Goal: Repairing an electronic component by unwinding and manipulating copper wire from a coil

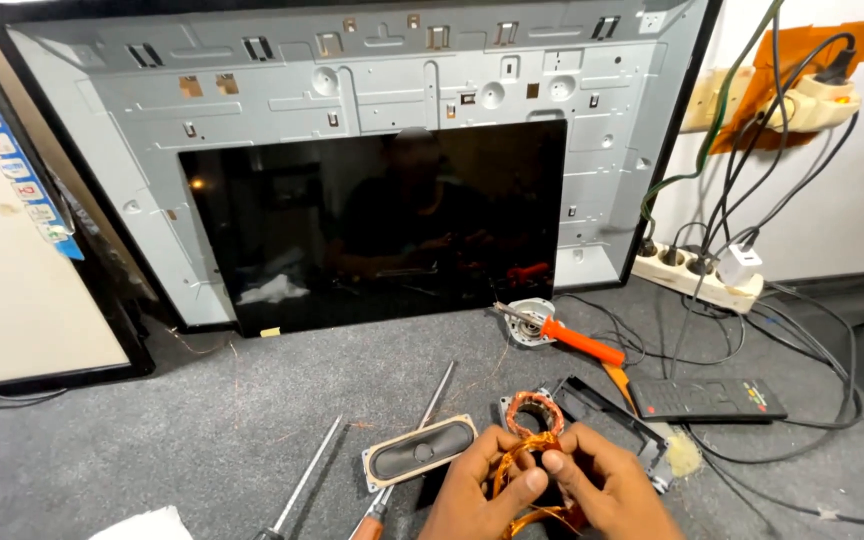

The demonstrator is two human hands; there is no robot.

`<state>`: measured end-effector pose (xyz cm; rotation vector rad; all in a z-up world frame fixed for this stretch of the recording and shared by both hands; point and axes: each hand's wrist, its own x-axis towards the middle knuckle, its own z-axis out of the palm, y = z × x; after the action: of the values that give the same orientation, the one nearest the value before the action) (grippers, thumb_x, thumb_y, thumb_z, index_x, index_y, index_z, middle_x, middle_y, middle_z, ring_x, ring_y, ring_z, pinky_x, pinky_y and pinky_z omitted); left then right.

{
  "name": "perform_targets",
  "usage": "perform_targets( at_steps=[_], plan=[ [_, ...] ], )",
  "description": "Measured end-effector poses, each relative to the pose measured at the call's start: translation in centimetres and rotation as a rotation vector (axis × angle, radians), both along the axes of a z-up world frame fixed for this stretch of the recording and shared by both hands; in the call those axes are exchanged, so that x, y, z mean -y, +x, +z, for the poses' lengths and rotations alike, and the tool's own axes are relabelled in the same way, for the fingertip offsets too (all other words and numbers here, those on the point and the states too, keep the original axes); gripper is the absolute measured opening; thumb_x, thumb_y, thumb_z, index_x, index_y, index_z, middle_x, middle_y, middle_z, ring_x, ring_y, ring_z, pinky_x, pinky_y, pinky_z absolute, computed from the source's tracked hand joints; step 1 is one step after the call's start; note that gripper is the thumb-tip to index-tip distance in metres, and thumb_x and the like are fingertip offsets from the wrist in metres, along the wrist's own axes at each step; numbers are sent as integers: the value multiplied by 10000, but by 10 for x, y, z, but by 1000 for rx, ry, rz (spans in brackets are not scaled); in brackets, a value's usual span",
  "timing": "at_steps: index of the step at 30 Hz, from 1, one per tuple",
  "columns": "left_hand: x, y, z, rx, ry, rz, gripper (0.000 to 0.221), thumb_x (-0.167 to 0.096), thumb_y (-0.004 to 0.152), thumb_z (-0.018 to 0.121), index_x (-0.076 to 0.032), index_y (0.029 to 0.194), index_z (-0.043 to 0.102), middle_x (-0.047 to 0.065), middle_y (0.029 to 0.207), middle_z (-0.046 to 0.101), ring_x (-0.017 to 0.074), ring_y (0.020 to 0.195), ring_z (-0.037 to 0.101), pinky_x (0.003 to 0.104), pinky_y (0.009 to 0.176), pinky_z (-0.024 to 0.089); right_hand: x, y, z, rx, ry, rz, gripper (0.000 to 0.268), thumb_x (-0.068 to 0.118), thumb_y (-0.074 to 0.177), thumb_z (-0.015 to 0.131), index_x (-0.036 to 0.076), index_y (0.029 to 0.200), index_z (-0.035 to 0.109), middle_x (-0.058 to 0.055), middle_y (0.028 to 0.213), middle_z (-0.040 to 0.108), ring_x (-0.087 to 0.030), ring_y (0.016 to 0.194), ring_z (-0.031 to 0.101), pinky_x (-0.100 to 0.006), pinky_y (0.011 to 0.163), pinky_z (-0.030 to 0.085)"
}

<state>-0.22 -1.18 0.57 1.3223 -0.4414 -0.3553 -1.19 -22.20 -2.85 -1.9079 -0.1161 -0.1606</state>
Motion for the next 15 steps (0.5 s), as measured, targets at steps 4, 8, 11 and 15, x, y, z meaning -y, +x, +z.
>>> perform_targets(
  at_steps=[4, 8, 11, 15],
  plan=[
    [-1, -2, 2, -3, 110, 28, 243, -329, 929, 743, -138, 997, 610, -49, 802, 562, 33, 710, 486, 198, 683, 397, 1, -3, 5, -46, 114, 68, 225, 284, 936, 738, 87, 847, 671, -11, 697, 567, -120, 618, 519, -283, 565, 421],
    [-4, -6, 8, 29, 116, 59, 216, -351, 987, 634, -140, 1033, 617, -5, 783, 603, 74, 663, 554, 229, 625, 499, -6, -10, 17, -87, 135, 189, 163, 199, 927, 771, 90, 866, 665, -30, 761, 613, -129, 643, 579, -277, 568, 495],
    [-3, -6, 7, -4, 47, 97, 307, -363, 959, 609, -84, 1069, 673, 59, 852, 706, 92, 569, 565, 228, 543, 509, -1, -1, -2, -40, 296, 468, 191, 181, 942, 774, 51, 910, 638, -48, 835, 627, -127, 713, 518, -268, 664, 412],
    [7, 1, -14, -113, -39, 158, 380, -381, 907, 648, -85, 1129, 733, 57, 927, 779, 64, 512, 513, 191, 493, 384, -6, -4, 1, -142, 172, 211, 269, 84, 891, 883, 94, 904, 615, -29, 775, 652, -121, 723, 570, -247, 717, 430]
  ],
)
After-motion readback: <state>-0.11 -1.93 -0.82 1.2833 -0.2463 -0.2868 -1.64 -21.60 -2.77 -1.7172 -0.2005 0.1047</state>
